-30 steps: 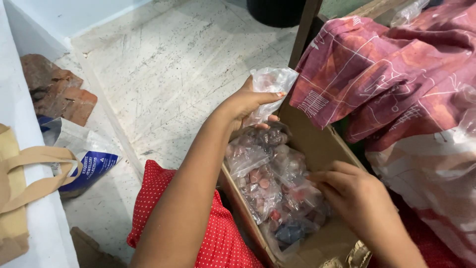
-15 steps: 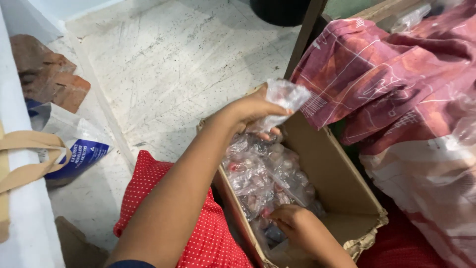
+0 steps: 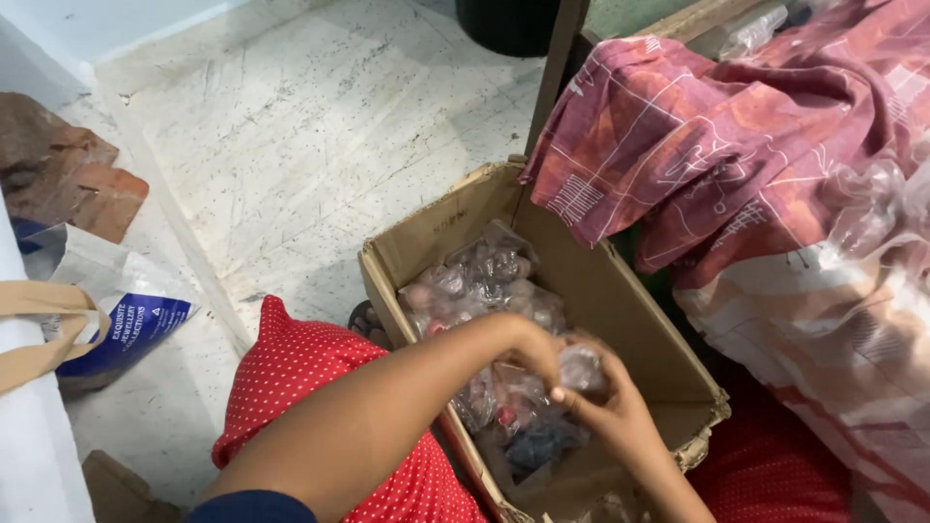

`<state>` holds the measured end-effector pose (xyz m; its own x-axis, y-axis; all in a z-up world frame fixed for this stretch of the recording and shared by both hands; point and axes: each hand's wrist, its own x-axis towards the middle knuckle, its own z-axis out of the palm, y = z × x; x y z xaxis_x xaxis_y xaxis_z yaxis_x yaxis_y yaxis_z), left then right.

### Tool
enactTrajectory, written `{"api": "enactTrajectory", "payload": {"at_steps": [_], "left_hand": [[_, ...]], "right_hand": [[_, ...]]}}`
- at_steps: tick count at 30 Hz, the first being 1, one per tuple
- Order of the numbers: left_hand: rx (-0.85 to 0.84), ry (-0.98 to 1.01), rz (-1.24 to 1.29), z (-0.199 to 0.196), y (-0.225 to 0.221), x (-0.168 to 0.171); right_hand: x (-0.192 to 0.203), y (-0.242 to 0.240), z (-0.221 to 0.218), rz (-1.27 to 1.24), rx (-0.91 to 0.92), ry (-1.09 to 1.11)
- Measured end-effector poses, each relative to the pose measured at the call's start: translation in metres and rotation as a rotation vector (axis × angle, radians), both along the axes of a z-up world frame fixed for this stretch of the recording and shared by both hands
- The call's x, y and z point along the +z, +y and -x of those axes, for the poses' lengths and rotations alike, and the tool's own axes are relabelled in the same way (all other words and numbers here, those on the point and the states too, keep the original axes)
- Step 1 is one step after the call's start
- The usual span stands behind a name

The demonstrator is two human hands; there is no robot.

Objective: Organizing small red and white items into plastic bags and placing them into a cardboard box.

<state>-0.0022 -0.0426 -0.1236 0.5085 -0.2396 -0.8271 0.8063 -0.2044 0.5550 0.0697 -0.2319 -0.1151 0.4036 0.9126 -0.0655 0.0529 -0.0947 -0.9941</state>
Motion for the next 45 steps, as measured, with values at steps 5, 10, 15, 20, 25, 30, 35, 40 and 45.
{"api": "enactTrajectory", "payload": {"at_steps": [5,10,15,20,25,30,35,40,45], "left_hand": [[-0.258,0.127,0.048,0.006,0.001,0.024],[-0.169,0.066,0.108,0.009,0.009,0.048],[-0.106,0.201,-0.092,0.007,0.035,0.021],[-0.135,0.149,-0.153,0.023,0.048,0.044],[-0.186,0.2,-0.251,0.027,0.053,0.043],[-0.202,0.248,-0.39,0.039,0.046,0.089],[-0.294,0.366,-0.434,0.034,0.055,0.073],[-0.27,0.464,-0.438,0.02,0.085,0.016],[-0.561,0.257,-0.675,0.023,0.096,0.004]], "right_hand": [[0.01,-0.008,-0.009,0.32,-0.001,0.004],[0.004,-0.009,-0.023,0.293,-0.111,-0.08],[0.006,-0.014,-0.037,0.397,-0.133,-0.067],[0.008,-0.022,-0.044,0.259,-0.108,0.188],[0.034,-0.017,-0.05,0.256,-0.172,0.268],[0.064,0.002,-0.07,0.44,-0.069,-0.053],[0.126,0.039,-0.05,0.149,-0.219,-0.432],[0.155,0.072,0.007,0.024,-0.15,-0.916],[0.098,0.066,0.031,0.071,0.378,-0.802]]}}
